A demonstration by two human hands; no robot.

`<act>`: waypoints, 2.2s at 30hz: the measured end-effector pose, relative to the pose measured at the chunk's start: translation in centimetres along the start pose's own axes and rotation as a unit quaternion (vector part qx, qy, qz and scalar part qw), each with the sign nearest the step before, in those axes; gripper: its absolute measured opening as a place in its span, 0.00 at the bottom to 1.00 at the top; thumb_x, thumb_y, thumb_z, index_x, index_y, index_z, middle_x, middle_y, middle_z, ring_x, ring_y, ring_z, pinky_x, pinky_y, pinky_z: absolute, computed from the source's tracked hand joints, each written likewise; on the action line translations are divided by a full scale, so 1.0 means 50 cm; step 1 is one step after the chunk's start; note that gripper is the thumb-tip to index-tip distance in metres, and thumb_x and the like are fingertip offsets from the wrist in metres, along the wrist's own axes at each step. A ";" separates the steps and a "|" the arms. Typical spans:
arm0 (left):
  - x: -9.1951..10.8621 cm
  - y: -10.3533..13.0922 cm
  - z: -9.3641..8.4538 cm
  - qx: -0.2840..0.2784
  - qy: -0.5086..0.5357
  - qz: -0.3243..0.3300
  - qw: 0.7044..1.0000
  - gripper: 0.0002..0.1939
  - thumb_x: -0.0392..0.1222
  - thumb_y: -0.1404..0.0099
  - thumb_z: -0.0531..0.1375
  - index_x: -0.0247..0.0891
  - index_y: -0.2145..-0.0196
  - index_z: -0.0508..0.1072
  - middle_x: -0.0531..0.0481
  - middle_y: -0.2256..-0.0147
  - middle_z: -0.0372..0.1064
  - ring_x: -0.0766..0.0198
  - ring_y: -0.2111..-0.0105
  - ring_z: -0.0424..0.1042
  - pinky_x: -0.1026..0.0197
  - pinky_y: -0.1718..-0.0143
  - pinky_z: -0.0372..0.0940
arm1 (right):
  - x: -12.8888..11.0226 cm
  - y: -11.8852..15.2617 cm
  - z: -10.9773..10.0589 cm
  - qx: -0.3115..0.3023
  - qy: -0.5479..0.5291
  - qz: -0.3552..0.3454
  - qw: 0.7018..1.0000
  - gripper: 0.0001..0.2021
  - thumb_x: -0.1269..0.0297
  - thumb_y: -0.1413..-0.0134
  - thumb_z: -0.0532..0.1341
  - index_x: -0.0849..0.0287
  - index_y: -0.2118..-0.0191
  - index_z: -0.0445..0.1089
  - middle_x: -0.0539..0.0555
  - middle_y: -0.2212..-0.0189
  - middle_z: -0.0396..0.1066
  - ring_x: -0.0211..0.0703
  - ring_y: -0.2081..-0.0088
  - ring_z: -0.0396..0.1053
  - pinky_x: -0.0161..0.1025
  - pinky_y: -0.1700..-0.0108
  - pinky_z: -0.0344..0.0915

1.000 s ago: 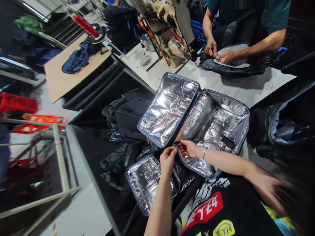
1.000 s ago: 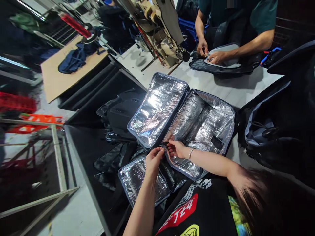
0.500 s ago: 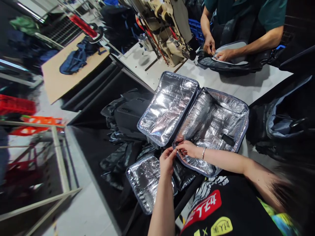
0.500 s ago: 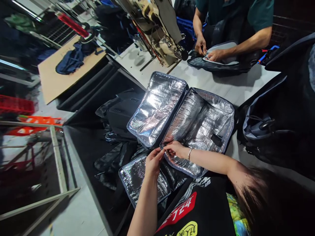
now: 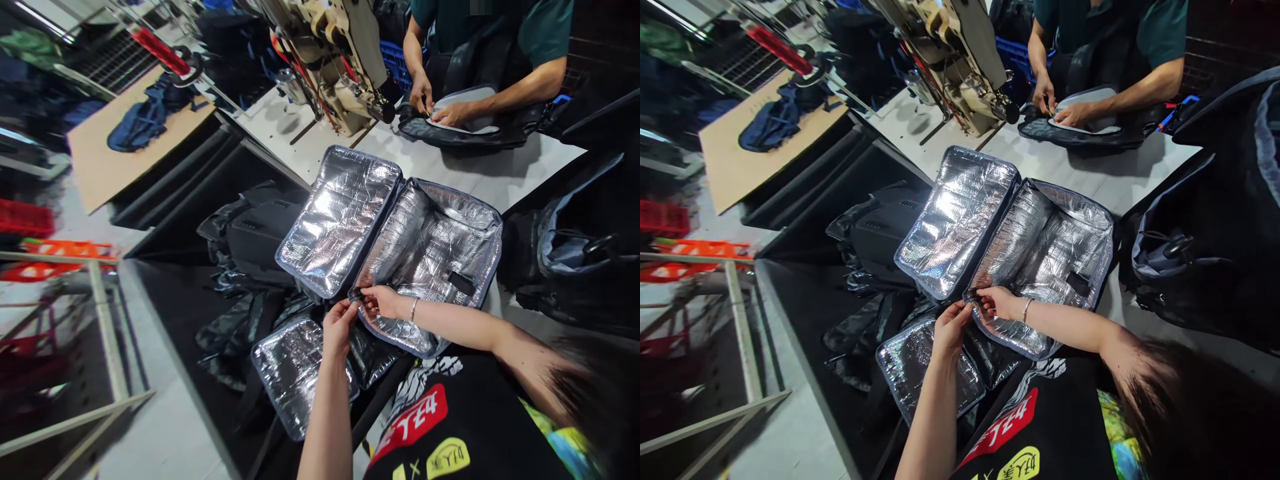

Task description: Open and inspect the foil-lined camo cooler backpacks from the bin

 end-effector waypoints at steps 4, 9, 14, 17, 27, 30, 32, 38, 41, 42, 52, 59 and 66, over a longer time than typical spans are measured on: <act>0.007 0.006 -0.004 0.010 -0.003 -0.004 1.000 0.27 0.48 0.67 0.71 0.32 0.69 0.70 0.50 0.74 0.68 0.68 0.75 0.66 0.66 0.71 0.62 | -0.002 0.007 0.003 -0.004 0.015 -0.015 1.000 0.06 0.78 0.54 0.58 0.63 0.75 0.60 0.44 0.84 0.59 0.29 0.83 0.53 0.30 0.77 0.48; 0.017 0.007 -0.018 0.064 -0.024 0.020 0.997 0.24 0.49 0.63 0.70 0.32 0.70 0.70 0.53 0.76 0.66 0.70 0.76 0.63 0.68 0.74 0.60 | 0.000 0.014 0.005 0.008 0.030 -0.040 0.999 0.07 0.79 0.56 0.59 0.61 0.72 0.60 0.44 0.83 0.60 0.31 0.81 0.57 0.31 0.76 0.50; 0.003 -0.006 -0.017 0.059 0.010 -0.011 0.998 0.24 0.47 0.68 0.70 0.32 0.74 0.69 0.53 0.76 0.65 0.70 0.77 0.63 0.68 0.75 0.60 | 0.003 0.017 -0.001 0.015 0.031 -0.049 0.998 0.08 0.79 0.55 0.59 0.61 0.71 0.60 0.43 0.83 0.60 0.30 0.81 0.56 0.30 0.77 0.47; -0.001 -0.006 -0.011 0.036 0.029 -0.026 0.999 0.24 0.46 0.69 0.71 0.32 0.75 0.69 0.54 0.78 0.64 0.70 0.78 0.63 0.67 0.75 0.59 | 0.002 0.018 -0.001 0.003 0.027 -0.042 0.999 0.08 0.79 0.55 0.59 0.62 0.72 0.60 0.43 0.83 0.60 0.30 0.81 0.56 0.30 0.78 0.46; 0.006 0.010 -0.002 0.006 0.055 -0.019 0.998 0.24 0.44 0.66 0.72 0.33 0.71 0.70 0.54 0.75 0.66 0.72 0.75 0.64 0.69 0.70 0.60 | -0.007 0.015 0.012 -0.012 0.049 -0.030 0.998 0.07 0.75 0.53 0.61 0.63 0.75 0.61 0.45 0.84 0.60 0.29 0.83 0.53 0.31 0.79 0.43; 0.003 0.010 -0.003 0.006 0.056 -0.019 0.998 0.24 0.44 0.66 0.72 0.33 0.70 0.70 0.54 0.75 0.67 0.71 0.75 0.64 0.68 0.70 0.60 | -0.005 0.017 0.012 -0.017 0.044 -0.026 0.999 0.07 0.79 0.56 0.59 0.62 0.74 0.61 0.44 0.84 0.60 0.30 0.82 0.55 0.30 0.78 0.46; 0.003 0.011 -0.003 0.006 0.053 -0.018 0.998 0.24 0.44 0.65 0.71 0.33 0.70 0.70 0.53 0.75 0.67 0.70 0.75 0.65 0.67 0.70 0.61 | -0.004 0.018 0.010 -0.016 0.042 -0.028 0.999 0.08 0.78 0.57 0.60 0.62 0.72 0.61 0.44 0.83 0.60 0.30 0.82 0.56 0.30 0.78 0.47; 0.005 0.014 -0.002 0.004 0.038 -0.010 0.999 0.25 0.46 0.64 0.71 0.33 0.69 0.69 0.53 0.74 0.67 0.70 0.75 0.65 0.67 0.69 0.60 | -0.006 0.018 0.007 -0.016 0.061 -0.031 0.998 0.08 0.77 0.56 0.61 0.62 0.72 0.60 0.44 0.83 0.61 0.30 0.81 0.57 0.30 0.77 0.48; 0.006 0.015 -0.006 0.008 0.023 0.000 1.000 0.24 0.46 0.63 0.70 0.34 0.69 0.69 0.53 0.73 0.66 0.69 0.74 0.65 0.67 0.69 0.60 | -0.008 0.014 0.005 -0.011 0.078 -0.033 0.996 0.09 0.77 0.56 0.62 0.62 0.72 0.60 0.44 0.83 0.62 0.30 0.81 0.57 0.30 0.78 0.48; 0.006 0.014 -0.007 0.009 0.017 0.003 1.000 0.23 0.46 0.62 0.70 0.34 0.69 0.69 0.53 0.73 0.66 0.69 0.74 0.65 0.66 0.69 0.60 | -0.009 0.013 0.004 -0.008 0.083 -0.034 0.996 0.09 0.76 0.57 0.63 0.62 0.72 0.60 0.44 0.83 0.62 0.30 0.81 0.57 0.30 0.78 0.49; 0.007 0.004 -0.009 0.013 -0.012 0.009 1.000 0.25 0.48 0.64 0.71 0.32 0.70 0.70 0.53 0.75 0.66 0.71 0.76 0.63 0.67 0.71 0.60 | 0.001 0.006 0.001 0.028 0.082 -0.070 0.994 0.17 0.69 0.60 0.68 0.60 0.68 0.57 0.43 0.81 0.61 0.31 0.81 0.58 0.30 0.80 0.51; 0.005 0.007 -0.013 0.015 -0.011 0.006 1.000 0.27 0.52 0.65 0.70 0.31 0.70 0.71 0.48 0.72 0.69 0.64 0.73 0.67 0.61 0.67 0.64 | 0.002 0.014 0.004 -0.024 0.056 -0.066 0.996 0.11 0.63 0.53 0.63 0.61 0.70 0.59 0.44 0.81 0.59 0.30 0.81 0.56 0.29 0.78 0.51; 0.016 0.023 -0.011 0.093 -0.055 0.101 0.989 0.19 0.45 0.61 0.67 0.32 0.71 0.70 0.51 0.74 0.67 0.69 0.75 0.63 0.67 0.71 0.60 | 0.001 0.029 0.009 -0.009 0.092 -0.084 0.992 0.08 0.70 0.53 0.62 0.60 0.70 0.59 0.44 0.79 0.61 0.31 0.78 0.58 0.30 0.75 0.53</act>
Point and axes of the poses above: each hand's wrist, its own y-axis away from the middle knuckle, its own z-axis out of the palm, x = y × z, the point moved 7 cm from there along -y, towards the middle knuckle
